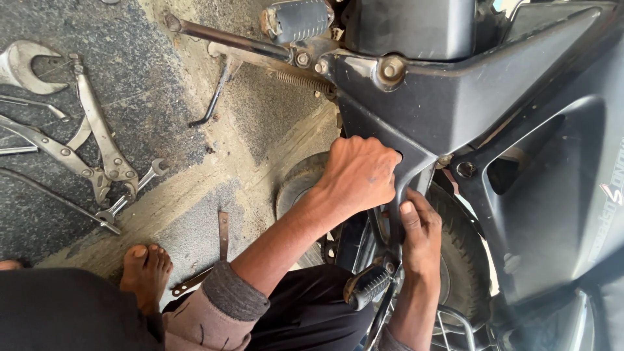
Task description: The person crouches beside a scooter and works on its lower body panel, using their fingers to loosen and remove fasteners from the panel edge near the footrest and wheel. They hold the panel steady with one hand while turning the fasteners with the other, continuing this work throughout the clip.
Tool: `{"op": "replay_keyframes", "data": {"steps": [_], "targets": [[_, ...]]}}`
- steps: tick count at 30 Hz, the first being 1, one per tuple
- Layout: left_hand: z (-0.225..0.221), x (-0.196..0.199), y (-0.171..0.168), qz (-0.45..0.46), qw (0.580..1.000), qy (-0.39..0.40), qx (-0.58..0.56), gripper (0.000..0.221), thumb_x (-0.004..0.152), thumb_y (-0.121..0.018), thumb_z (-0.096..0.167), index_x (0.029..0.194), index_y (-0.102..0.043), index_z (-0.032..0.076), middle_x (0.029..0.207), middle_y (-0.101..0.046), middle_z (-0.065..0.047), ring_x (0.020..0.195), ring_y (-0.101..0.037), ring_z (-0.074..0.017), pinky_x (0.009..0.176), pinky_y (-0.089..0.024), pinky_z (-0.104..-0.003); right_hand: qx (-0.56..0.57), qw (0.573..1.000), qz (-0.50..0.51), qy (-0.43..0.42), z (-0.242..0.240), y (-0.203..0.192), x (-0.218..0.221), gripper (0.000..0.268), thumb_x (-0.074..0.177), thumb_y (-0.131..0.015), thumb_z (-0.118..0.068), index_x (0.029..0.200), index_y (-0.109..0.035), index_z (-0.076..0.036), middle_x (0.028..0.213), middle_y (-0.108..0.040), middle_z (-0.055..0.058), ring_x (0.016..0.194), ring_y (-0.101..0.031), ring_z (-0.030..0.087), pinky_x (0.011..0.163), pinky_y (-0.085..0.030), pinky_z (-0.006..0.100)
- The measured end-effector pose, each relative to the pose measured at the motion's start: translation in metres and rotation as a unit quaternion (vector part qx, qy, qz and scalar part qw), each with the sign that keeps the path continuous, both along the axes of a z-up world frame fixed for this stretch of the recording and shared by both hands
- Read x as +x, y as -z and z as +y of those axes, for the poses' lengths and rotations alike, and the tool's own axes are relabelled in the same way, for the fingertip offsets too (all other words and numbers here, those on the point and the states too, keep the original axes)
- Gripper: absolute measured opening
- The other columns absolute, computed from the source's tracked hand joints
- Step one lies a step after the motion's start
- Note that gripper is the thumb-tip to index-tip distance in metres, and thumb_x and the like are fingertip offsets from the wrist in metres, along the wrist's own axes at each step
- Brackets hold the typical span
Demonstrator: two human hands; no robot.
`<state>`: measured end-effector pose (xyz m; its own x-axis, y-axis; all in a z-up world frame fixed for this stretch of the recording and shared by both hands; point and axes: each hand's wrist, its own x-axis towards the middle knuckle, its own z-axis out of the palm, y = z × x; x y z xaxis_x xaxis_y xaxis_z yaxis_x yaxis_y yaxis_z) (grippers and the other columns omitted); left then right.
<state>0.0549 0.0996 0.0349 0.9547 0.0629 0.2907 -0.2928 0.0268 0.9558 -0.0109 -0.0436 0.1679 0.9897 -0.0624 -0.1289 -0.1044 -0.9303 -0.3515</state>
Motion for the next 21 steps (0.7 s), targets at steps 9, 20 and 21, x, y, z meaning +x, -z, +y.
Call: {"op": "replay_keyframes", "data": {"steps": [9,20,21], "targets": [[-0.019,-0.029,0.031,-0.073,0.963,-0.170,-0.195,0.020,0.089,-0.068,0.011,0.108,-0.072,0.011,0.076,-0.069,-0.003,0.060,-0.063,-0.0136,0.052,-0.050,-0.030,-0.011,1.000,-0.007,0.019,0.019,0.005,0.006,0.050,0.095,-0.068,-0.037,0.121,-0.068,0.005,0.102,-0.072,0.009,0.092,-0.065,0.015,0.087,-0.050,0.030],[-0.087,-0.062,0.041,0.314,0.752,0.123,-0.566,0.042,0.094,-0.067,0.040,0.117,-0.059,0.006,0.098,-0.065,-0.002,0.091,-0.064,-0.0116,0.077,-0.057,-0.031,0.025,0.998,-0.038,0.050,0.009,0.018,0.006,0.036,0.094,-0.073,-0.016,0.122,-0.068,0.006,0.099,-0.073,0.010,0.088,-0.067,0.014,0.083,-0.052,0.027],[-0.082,-0.060,0.041,0.330,0.732,0.134,-0.581,0.044,0.089,-0.071,0.041,0.112,-0.061,0.005,0.093,-0.069,-0.002,0.085,-0.067,-0.0116,0.074,-0.059,-0.032,0.028,0.996,-0.047,0.065,0.006,0.019,0.007,0.035,0.094,-0.073,-0.015,0.121,-0.069,0.007,0.098,-0.072,0.010,0.086,-0.066,0.014,0.081,-0.052,0.027]]}}
